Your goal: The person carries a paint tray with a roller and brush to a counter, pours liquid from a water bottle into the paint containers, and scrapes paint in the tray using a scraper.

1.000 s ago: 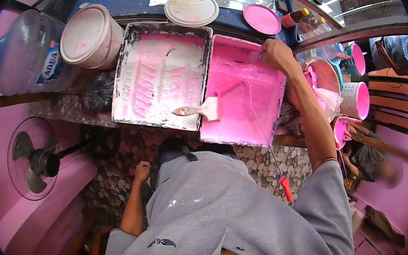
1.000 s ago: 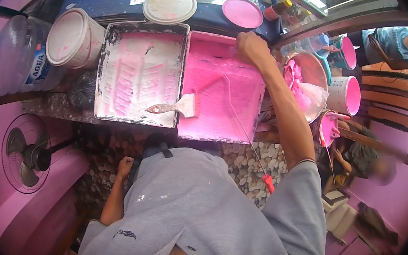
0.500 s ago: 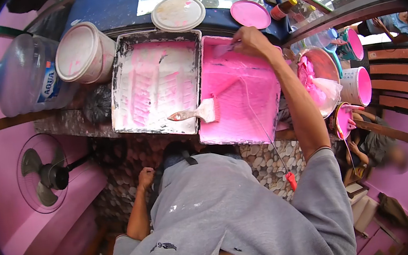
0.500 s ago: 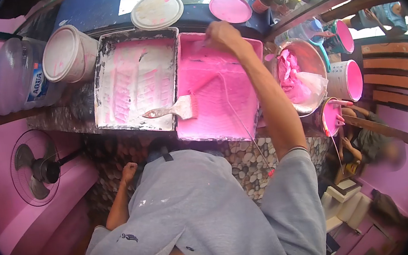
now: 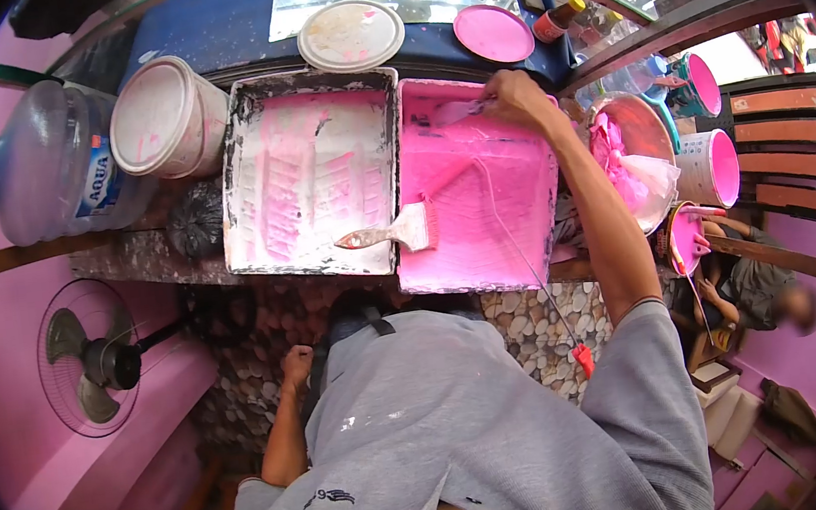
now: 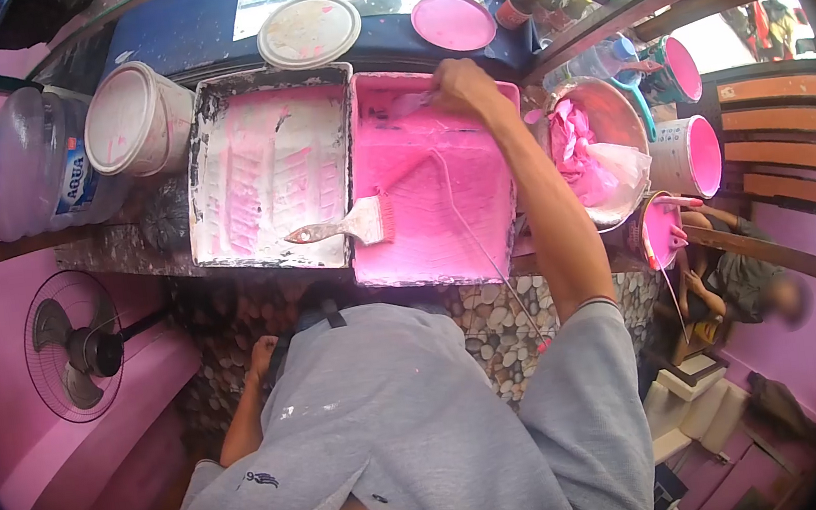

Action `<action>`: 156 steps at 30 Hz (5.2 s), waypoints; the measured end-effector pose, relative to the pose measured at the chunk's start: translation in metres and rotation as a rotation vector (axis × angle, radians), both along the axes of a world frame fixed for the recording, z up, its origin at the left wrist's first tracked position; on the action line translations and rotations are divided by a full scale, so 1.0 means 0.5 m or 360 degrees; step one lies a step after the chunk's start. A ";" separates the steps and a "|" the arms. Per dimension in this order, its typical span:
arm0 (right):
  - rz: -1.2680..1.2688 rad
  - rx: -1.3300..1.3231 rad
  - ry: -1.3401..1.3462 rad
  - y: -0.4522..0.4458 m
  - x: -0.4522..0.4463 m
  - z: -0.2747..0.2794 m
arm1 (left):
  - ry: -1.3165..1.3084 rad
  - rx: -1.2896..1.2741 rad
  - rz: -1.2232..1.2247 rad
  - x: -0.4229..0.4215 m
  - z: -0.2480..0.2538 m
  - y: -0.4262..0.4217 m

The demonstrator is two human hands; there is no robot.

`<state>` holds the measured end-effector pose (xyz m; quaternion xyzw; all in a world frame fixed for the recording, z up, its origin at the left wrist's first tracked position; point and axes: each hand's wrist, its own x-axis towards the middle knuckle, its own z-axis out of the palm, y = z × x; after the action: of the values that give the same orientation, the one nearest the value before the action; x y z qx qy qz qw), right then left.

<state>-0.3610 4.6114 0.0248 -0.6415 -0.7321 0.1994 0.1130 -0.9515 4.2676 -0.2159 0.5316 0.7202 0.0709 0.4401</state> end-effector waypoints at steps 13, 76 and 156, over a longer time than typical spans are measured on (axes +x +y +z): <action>0.0014 0.0499 -0.0602 -0.180 0.054 0.037 | 0.0065 -0.0187 -0.0067 0.028 0.014 0.074; 0.0077 0.0413 -0.0652 -0.237 -0.196 0.000 | 0.0731 -0.0414 0.1380 -0.191 -0.105 0.533; -0.1763 0.0389 0.1378 -0.341 -0.155 -0.150 | 0.1889 -0.1048 -0.0562 -0.124 0.024 0.547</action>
<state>-0.4386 4.4407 -0.0503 -0.7651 -0.2050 0.2660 0.5494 -1.0135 4.5409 -0.2037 0.4285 0.7257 -0.5257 0.1157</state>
